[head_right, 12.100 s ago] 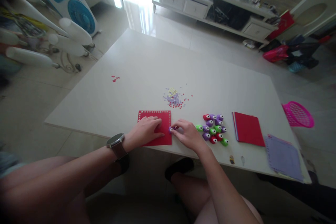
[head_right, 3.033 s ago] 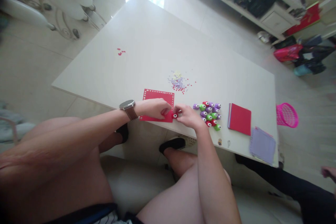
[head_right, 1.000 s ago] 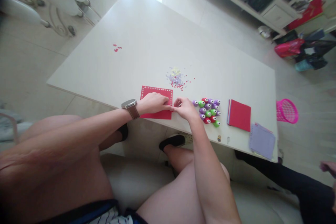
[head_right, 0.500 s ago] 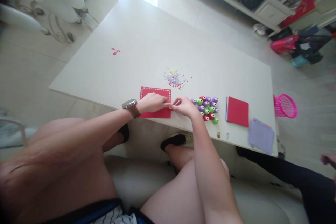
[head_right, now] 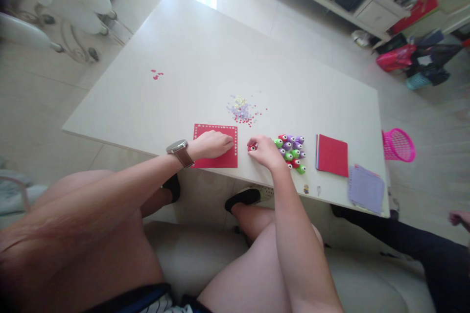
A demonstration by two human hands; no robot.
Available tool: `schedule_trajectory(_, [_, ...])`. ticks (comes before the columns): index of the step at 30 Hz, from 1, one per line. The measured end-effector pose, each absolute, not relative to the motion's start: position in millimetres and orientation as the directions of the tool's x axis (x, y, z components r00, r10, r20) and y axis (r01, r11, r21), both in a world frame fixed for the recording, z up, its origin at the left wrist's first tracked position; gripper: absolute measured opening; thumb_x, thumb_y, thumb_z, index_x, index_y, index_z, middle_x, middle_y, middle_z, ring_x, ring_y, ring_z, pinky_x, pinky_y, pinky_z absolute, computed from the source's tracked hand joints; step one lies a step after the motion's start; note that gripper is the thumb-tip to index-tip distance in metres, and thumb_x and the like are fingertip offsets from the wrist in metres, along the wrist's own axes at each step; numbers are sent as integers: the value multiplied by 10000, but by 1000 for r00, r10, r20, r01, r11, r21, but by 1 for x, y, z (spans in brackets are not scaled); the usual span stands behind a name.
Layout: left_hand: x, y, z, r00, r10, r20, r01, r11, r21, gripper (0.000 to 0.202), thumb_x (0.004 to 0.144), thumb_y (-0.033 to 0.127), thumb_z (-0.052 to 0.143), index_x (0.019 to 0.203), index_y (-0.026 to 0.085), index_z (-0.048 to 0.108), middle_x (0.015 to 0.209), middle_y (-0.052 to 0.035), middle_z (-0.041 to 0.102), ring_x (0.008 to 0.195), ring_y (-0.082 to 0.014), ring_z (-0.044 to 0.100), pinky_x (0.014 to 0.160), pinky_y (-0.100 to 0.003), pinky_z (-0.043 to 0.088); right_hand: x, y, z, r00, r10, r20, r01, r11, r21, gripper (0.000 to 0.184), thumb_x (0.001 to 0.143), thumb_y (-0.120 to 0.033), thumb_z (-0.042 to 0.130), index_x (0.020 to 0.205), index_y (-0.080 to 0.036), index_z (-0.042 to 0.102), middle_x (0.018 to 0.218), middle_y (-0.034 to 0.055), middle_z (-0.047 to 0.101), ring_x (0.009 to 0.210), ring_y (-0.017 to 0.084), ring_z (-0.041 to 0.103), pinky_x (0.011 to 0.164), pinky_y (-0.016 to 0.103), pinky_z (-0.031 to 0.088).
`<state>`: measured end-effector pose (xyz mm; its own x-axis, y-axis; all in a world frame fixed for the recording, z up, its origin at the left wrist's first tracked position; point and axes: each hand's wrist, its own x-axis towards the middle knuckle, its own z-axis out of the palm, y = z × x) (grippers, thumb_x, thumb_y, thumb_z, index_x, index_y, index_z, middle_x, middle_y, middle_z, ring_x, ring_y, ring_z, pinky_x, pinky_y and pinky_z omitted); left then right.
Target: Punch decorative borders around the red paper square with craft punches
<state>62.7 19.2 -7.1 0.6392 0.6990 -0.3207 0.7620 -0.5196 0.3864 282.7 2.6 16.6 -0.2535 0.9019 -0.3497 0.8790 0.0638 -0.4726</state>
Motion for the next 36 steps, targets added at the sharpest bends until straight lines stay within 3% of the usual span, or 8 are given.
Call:
schedule_trajectory(4, [64,19,-5,607,723,-331,786,-482,387,454,1012,326,346,968,174,771,1010,-170,791,903,-295,751,755,-357,504,290,1,21,-247,912,-328,899,90,-428,158,774,-113,702,876,-204,781,955,73,794,894,231,701,836,314,510])
schedule_trajectory(11, [64,17,-4,589,739,-325,796,-463,389,417,970,320,380,926,182,771,980,-163,794,845,-291,742,673,-345,467,304,-5,14,-243,908,-341,959,173,-225,277,724,5,633,837,-194,789,924,101,764,901,249,668,844,326,497])
schedule_trajectory(17, [64,17,-9,591,747,-305,794,-472,383,387,961,332,416,891,190,769,936,-156,793,816,-276,737,668,-332,452,289,-2,8,-285,907,-310,949,222,-224,110,869,-144,679,865,-190,779,991,122,728,1068,287,615,957,371,486])
schedule_trajectory(36, [64,16,-9,571,768,-290,788,-413,457,304,926,337,500,823,191,746,869,-146,774,806,-290,724,690,-346,431,277,2,6,-255,879,-403,962,188,-199,190,854,-51,602,857,-173,748,1006,90,740,968,199,655,891,273,458])
